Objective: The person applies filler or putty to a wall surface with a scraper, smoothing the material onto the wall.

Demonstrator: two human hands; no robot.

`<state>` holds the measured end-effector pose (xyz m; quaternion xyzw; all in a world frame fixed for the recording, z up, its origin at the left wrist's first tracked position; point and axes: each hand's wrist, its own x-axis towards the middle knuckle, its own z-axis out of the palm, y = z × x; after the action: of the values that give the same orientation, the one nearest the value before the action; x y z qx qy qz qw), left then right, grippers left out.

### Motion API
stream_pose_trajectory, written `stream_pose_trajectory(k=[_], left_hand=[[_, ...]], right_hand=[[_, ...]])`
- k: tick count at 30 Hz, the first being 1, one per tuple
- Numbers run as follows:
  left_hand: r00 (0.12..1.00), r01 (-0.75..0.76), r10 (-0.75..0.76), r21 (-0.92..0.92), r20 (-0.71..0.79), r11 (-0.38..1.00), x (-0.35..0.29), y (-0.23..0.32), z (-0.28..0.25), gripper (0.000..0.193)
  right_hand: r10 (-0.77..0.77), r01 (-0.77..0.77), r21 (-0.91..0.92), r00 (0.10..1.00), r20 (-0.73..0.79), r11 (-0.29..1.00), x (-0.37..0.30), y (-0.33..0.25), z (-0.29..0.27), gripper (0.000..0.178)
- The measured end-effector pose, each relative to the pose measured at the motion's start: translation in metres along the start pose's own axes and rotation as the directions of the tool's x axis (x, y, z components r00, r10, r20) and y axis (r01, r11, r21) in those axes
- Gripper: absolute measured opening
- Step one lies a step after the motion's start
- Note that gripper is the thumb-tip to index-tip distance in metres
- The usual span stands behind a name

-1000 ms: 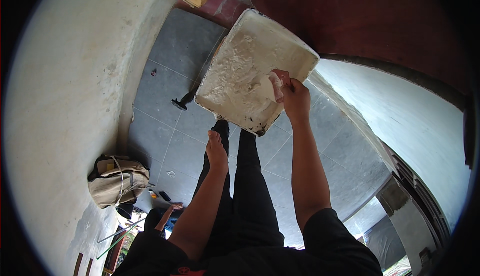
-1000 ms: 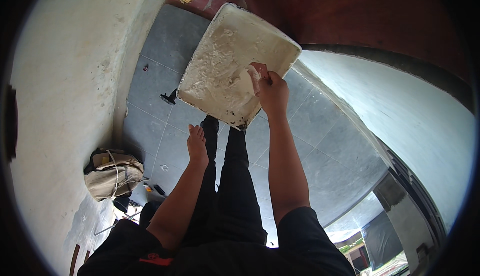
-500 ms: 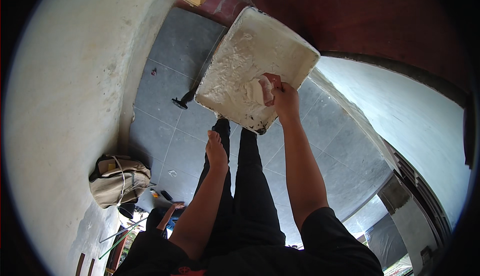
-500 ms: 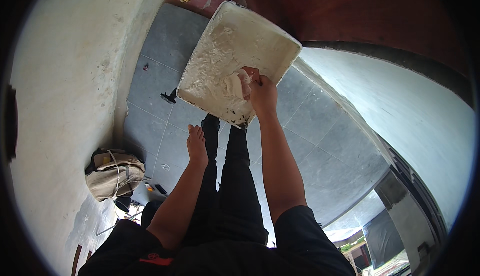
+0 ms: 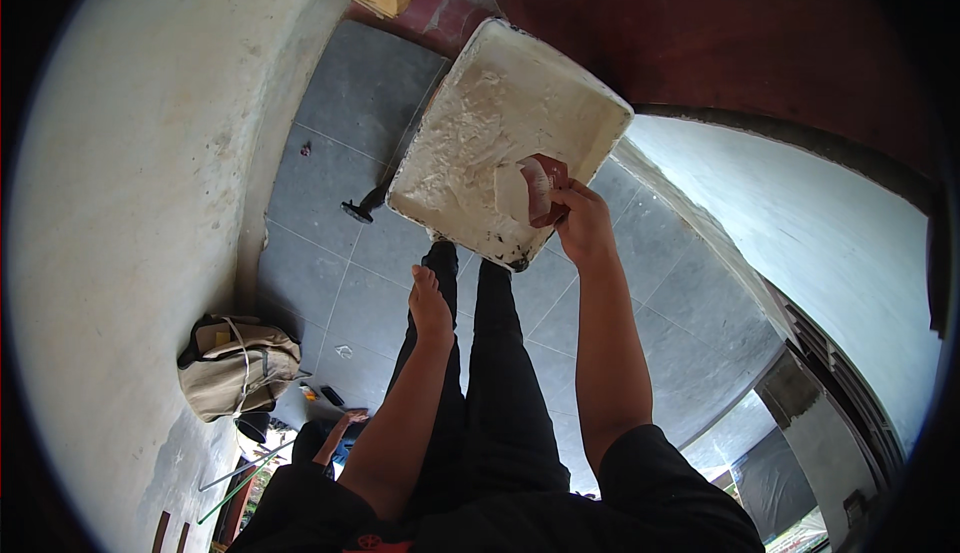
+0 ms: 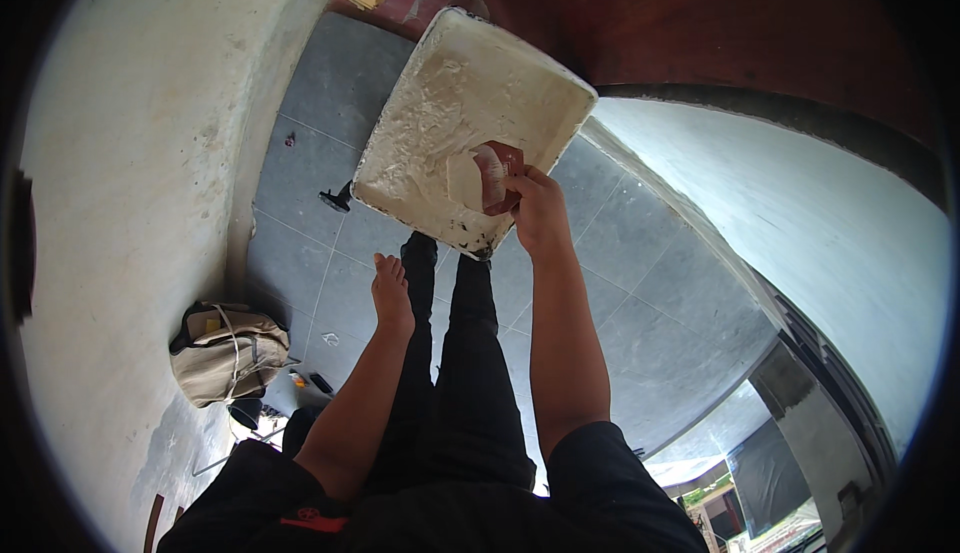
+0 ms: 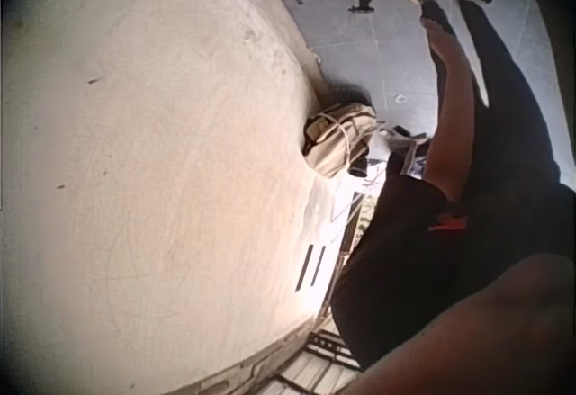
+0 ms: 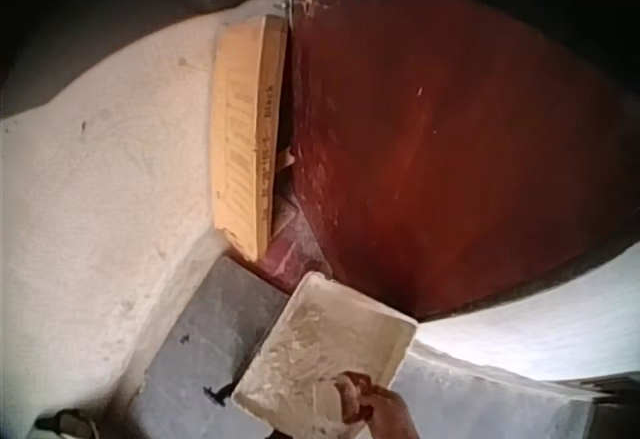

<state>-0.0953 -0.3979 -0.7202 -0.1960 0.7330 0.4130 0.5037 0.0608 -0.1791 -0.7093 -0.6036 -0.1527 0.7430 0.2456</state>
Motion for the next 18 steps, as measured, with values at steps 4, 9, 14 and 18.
stream_pose_trajectory(k=[4,9,14,18], left_hand=[[0.993,-0.112,0.111,-0.018,-0.045,0.993,-0.012,0.011,-0.002,0.084],[0.962,-0.269,0.267,-0.028,-0.057,0.963,-0.033,0.051,0.001,0.083],[0.913,-0.404,0.406,-0.070,0.023,0.912,-0.039,0.104,-0.005,0.083],[0.861,-0.489,0.501,-0.122,0.088,0.863,-0.053,0.146,0.001,0.085]], right_hand=[[0.006,-0.031,0.206,0.992,0.124,0.978,-0.030,-0.017,0.009,0.031],[-0.050,0.008,0.240,0.984,0.169,0.971,-0.085,-0.050,0.013,0.032],[-0.188,0.142,0.254,0.968,0.165,0.957,-0.151,-0.091,0.040,0.031],[-0.267,0.256,0.121,0.960,0.083,0.959,-0.180,-0.110,0.052,0.028]])
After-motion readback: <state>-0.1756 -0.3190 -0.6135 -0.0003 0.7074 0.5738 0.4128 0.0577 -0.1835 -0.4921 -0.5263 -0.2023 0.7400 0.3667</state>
